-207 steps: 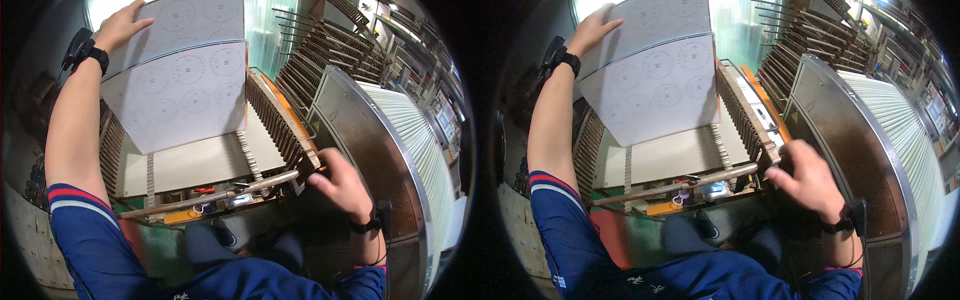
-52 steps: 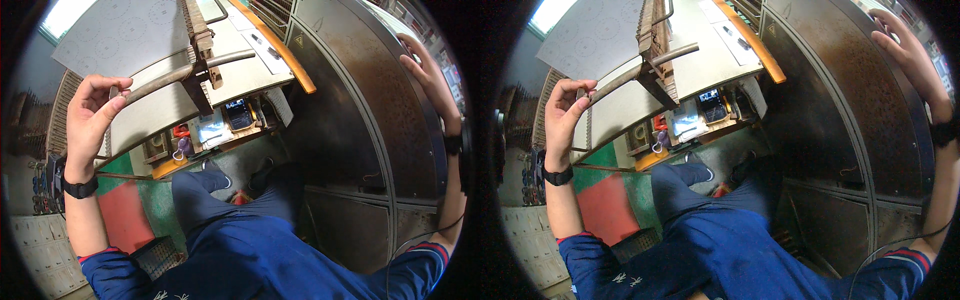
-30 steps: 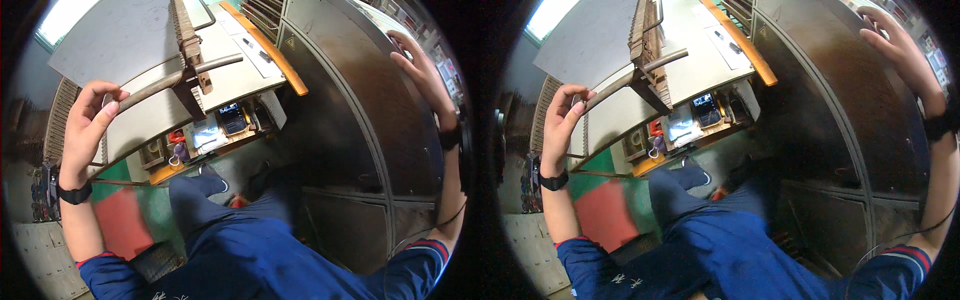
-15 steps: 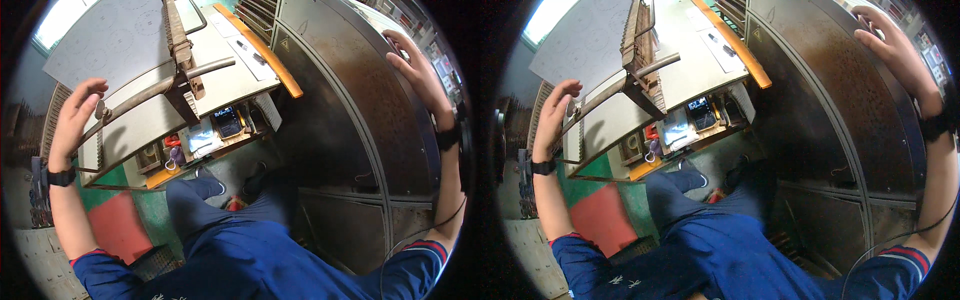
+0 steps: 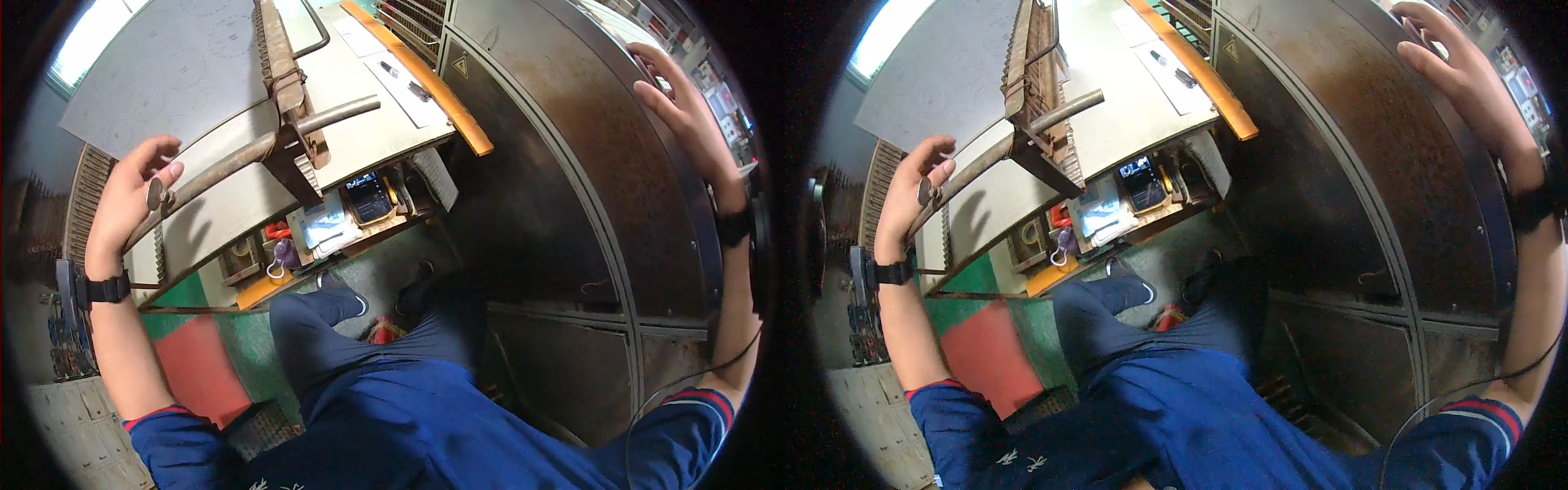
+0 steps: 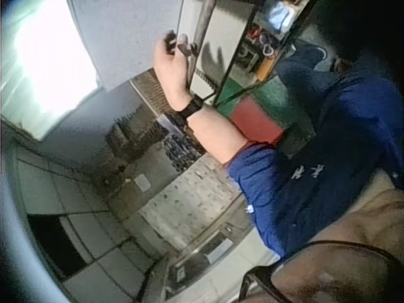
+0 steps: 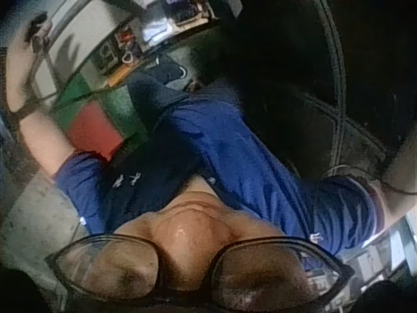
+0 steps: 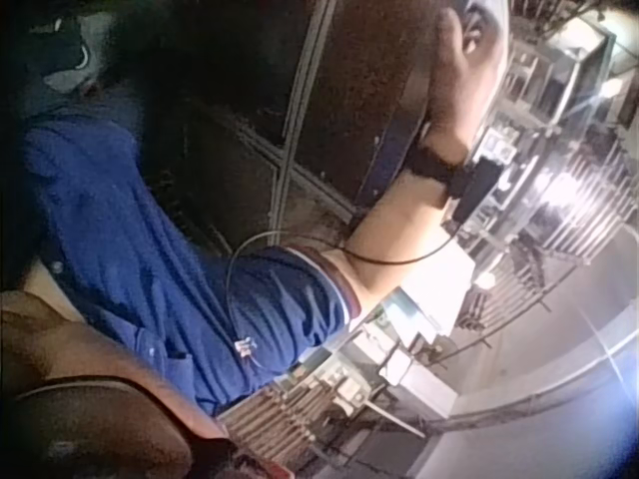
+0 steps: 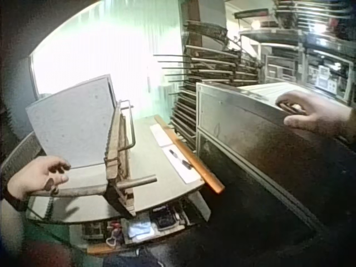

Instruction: Organize large metal panels into a storage rack.

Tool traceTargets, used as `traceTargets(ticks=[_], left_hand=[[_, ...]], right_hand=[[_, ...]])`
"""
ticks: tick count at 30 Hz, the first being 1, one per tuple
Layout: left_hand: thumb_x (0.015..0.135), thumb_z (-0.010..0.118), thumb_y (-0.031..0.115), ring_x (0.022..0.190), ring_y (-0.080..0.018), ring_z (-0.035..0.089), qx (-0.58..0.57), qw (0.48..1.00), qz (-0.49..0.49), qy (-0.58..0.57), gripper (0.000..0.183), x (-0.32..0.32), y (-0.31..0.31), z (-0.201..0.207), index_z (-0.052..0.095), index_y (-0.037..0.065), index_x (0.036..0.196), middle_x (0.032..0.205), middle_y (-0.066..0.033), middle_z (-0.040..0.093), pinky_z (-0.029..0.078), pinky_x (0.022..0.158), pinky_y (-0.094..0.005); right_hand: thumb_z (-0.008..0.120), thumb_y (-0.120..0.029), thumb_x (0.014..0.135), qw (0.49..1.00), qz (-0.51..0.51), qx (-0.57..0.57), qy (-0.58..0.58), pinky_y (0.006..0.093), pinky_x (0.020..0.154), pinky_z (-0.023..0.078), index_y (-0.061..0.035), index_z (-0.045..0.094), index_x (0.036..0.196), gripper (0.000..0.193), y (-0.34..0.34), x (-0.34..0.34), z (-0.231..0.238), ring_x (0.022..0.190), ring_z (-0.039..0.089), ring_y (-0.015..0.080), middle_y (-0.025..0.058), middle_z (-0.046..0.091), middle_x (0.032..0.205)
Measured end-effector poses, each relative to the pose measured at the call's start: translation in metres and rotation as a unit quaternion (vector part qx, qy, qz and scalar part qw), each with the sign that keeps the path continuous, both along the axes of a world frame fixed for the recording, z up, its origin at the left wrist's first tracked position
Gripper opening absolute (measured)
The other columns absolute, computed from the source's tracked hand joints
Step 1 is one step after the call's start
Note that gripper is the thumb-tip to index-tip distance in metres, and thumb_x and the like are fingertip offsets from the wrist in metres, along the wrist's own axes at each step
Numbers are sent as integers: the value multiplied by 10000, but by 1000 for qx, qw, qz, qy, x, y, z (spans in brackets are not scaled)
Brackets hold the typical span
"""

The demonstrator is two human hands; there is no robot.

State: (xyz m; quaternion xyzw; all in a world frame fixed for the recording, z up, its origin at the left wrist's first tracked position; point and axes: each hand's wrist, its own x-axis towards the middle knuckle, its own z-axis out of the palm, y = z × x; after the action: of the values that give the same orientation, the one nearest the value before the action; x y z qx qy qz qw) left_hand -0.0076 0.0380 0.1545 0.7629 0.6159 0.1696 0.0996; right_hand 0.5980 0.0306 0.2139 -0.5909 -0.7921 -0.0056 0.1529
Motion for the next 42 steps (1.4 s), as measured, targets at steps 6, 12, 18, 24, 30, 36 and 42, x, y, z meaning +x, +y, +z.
traceTargets(ticks=[6,12,18,24,30,36,42], left_hand=[[941,657,278,927,-129,583,-47,996,7,-74,386,4,-1,-2,591,15,1216,1020,-57,643,483,831,-287],[941,655,288,935,-129,587,-60,994,-1,-89,393,0,-1,-2,588,14,1215,1021,-54,645,488,838,-292],[941,654,283,922,-119,580,-64,994,8,-91,380,-1,-2,-2,591,27,1214,1004,-42,637,485,830,-283],[937,662,259,926,-113,574,-66,992,-6,-104,371,1,0,-6,589,18,1209,1011,-41,629,481,825,-276],[902,642,149,980,-189,596,-19,997,-47,-62,331,-19,11,-17,586,-6,1188,1068,-106,649,478,890,-321],[950,574,96,774,-103,486,-21,993,-28,-112,200,-64,29,-46,547,9,1128,878,-12,520,419,698,-245],[950,590,80,837,-134,523,-27,994,-65,-87,210,-46,31,-34,542,-4,1136,915,-59,556,447,756,-277]], right_hand=[[587,-420,957,999,-32,0,7,407,1126,327,-129,497,1403,540,-2,-2,0,1350,444,258,124,509,1422],[593,-421,950,1000,-9,1,-21,417,1121,335,-144,504,1398,534,1,2,1,1345,447,282,122,508,1429],[578,-374,969,997,10,61,-51,359,1053,374,-58,531,1335,486,-3,-8,-5,1217,521,225,107,582,1311],[608,-350,946,997,15,59,-53,363,1053,380,-53,545,1317,479,5,7,-5,1219,524,236,128,590,1292],[642,-430,925,1000,-1,22,-3,409,1086,395,-45,541,1344,578,-4,1,0,1269,508,306,186,572,1326],[583,-552,897,981,-133,90,-108,484,1102,384,-92,499,1401,688,27,17,2,1337,440,380,204,481,1425],[695,-434,835,826,-169,521,-136,478,1056,405,-26,496,1358,692,-62,124,89,1266,490,379,227,555,1316]])
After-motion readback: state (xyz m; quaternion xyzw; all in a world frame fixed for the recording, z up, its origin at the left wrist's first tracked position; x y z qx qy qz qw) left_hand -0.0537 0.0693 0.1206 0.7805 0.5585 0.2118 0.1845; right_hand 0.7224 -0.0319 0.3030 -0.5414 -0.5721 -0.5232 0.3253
